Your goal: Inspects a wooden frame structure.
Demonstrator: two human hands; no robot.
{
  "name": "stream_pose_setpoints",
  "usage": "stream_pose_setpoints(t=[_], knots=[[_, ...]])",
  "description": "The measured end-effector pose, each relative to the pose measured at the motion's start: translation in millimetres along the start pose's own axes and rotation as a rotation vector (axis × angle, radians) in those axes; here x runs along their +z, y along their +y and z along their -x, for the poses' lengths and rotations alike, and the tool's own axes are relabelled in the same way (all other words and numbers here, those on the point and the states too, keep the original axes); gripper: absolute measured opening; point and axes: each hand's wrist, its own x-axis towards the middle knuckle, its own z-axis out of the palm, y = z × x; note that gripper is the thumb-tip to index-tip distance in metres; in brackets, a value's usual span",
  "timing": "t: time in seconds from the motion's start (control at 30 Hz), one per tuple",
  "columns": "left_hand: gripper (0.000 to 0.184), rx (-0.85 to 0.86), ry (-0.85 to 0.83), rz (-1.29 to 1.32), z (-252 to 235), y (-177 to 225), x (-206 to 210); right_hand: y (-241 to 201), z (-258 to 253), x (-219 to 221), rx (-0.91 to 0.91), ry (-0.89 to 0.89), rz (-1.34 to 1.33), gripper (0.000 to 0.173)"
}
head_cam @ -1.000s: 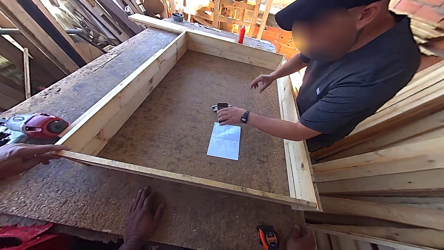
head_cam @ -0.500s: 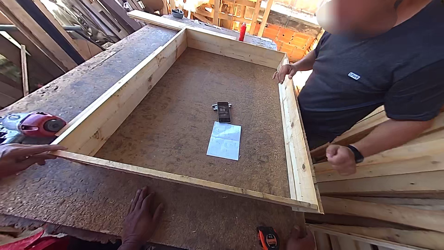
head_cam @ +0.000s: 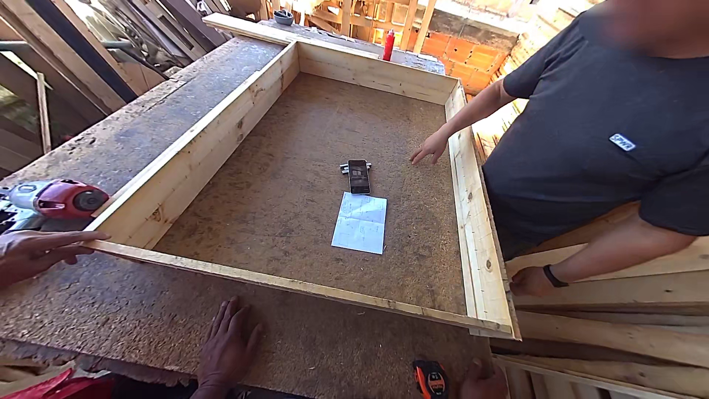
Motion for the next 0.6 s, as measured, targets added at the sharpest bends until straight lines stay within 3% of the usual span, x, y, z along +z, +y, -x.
stream_pose_setpoints(t=[0.6], knots=[[0.075,-0.004,-0.004,-0.007,0.5,-2.2,1.8,15.6,-7.6,15.9,0.009,0.034,0.054,0.056]])
